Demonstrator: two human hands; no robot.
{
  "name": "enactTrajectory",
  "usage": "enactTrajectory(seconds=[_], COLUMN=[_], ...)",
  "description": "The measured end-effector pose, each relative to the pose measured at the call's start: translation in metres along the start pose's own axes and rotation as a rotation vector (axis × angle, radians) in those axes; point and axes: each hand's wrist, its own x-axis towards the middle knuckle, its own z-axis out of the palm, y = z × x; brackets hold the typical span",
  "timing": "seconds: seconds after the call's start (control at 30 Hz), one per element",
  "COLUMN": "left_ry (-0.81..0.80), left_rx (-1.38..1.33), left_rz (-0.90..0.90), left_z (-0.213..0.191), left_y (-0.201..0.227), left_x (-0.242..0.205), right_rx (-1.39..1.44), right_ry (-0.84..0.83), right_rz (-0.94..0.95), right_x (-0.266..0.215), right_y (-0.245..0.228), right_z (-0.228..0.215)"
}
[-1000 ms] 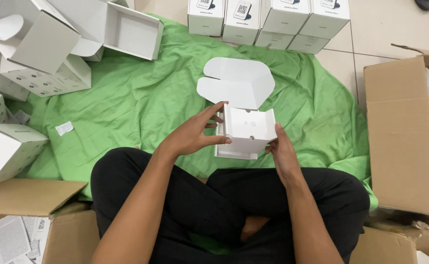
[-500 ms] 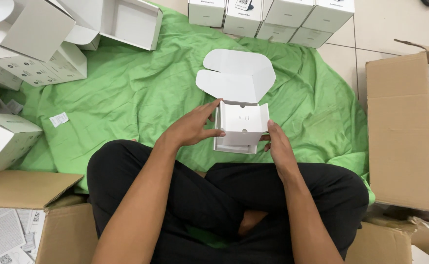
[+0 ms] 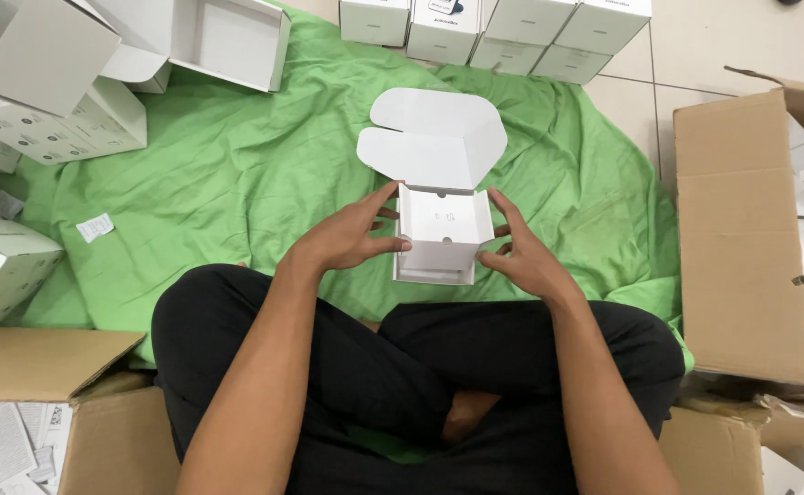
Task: The person packages warranty leaflets and electronic devices into white product boxes.
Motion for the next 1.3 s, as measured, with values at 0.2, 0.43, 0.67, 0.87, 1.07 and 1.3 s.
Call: enactTrajectory(seconds=[0.2, 0.43, 0.67, 0.87, 1.07, 1.3], left_ry=[-0.026, -0.014, 0.003, 0.017, 0.038, 0.059], left_rx=[-0.074, 0.116, 0.200, 0.282, 0.357, 0.381], left_rz=[0.012, 0.045, 0.011, 0.007, 0.038, 0.059], left_z=[-0.001, 0.000, 0.001, 0.010, 0.010, 0.010], left_y=[-0.001, -0.010, -0.001, -0.011, -0.012, -0.019], left_x=[-0.003, 0.000, -0.001, 0.005, 0.005, 0.005], right_rx=[-0.053, -0.105, -0.206, -0.328, -0.306, -0.140], right_ry=[-0.123, -0.024, -0.011, 0.036, 0.058, 0.035], right_rz=[-0.230, -0.458, -0.397, -0.425, -0.388, -0.461], right_x=[0.018, 0.010, 0.009, 0.008, 0.009, 0.010], right_y=[0.003, 0.004, -0.004, 0.000, 0.002, 0.005], right_z=[-0.014, -0.011, -0.003, -0.002, 0.000, -0.004])
